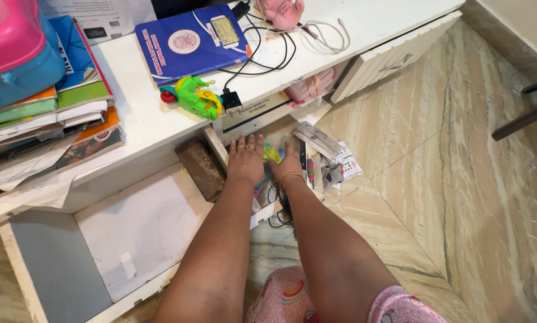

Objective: The person empties a cluttered drawer by removing various items such as a toy, cables, a pencil case, and papers, placing them on the floor. They then wipe the inside of the empty drawer with a cloth and close it.

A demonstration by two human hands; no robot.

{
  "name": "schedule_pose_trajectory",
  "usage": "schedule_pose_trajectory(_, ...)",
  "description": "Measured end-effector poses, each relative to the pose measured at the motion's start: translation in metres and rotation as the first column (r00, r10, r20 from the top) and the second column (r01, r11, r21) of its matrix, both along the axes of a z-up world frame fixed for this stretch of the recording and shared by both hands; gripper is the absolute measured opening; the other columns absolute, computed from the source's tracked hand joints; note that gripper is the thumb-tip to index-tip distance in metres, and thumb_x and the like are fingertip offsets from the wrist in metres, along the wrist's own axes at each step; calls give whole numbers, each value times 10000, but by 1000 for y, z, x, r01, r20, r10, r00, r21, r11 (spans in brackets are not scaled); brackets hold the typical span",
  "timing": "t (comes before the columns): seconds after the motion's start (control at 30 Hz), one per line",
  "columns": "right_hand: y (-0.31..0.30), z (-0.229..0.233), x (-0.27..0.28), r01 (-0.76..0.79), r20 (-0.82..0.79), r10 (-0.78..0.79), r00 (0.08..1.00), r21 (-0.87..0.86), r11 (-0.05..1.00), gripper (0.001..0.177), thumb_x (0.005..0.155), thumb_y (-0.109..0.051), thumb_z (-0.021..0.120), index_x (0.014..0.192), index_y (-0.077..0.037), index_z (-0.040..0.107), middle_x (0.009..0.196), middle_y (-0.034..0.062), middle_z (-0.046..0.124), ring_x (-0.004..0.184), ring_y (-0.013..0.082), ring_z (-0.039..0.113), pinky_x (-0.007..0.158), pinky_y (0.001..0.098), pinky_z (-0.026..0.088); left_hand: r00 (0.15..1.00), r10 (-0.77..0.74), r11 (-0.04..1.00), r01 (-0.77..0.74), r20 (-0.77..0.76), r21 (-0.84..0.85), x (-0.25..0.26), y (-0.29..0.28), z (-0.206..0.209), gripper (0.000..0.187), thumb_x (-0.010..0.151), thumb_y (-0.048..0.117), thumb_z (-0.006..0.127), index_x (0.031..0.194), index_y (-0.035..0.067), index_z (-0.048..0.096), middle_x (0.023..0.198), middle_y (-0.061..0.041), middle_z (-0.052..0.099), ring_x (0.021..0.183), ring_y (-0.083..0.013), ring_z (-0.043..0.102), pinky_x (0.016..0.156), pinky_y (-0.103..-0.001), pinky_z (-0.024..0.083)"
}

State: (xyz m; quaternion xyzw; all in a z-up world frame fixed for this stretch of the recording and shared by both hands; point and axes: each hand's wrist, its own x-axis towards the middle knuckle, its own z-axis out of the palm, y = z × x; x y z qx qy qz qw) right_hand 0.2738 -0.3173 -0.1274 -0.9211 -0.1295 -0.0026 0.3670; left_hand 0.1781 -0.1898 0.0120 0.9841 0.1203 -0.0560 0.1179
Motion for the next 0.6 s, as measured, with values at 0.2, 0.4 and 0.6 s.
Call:
schedule_pose_trajectory(0.2,46,38,-34,-20,80,5,997,184,983,607,849,-227,754,1393,-59,543,1384,196,577,1314,372,526,1122,416,424,999,-33,995,31,23,94,-23,39,2,754,880,119,567,1583,118,294,1644,-109,319,1528,-316,242,1244,-489,140)
schedule_pose_trajectory(0.4,115,122,-89,-274,415,146,898,267,924,348,893,-125,688,1230,-71,621,1267,178,624,1224,388,570,1078,453,452,982,5,990,-31,188,135,-76,94,-7,619,905,124,505,1520,88,442,1552,-115,480,1480,-310,369,1235,-476,226)
schedule_pose_trajectory(0.6,189,116,-135,-516,197,490,849,112,849,222,931,-149,641,1149,-143,684,1215,120,656,1174,358,613,1035,447,516,966,188,976,-205,180,80,-128,159,-37,480,994,167,456,1463,83,517,1519,-114,538,1485,-309,407,1251,-469,260)
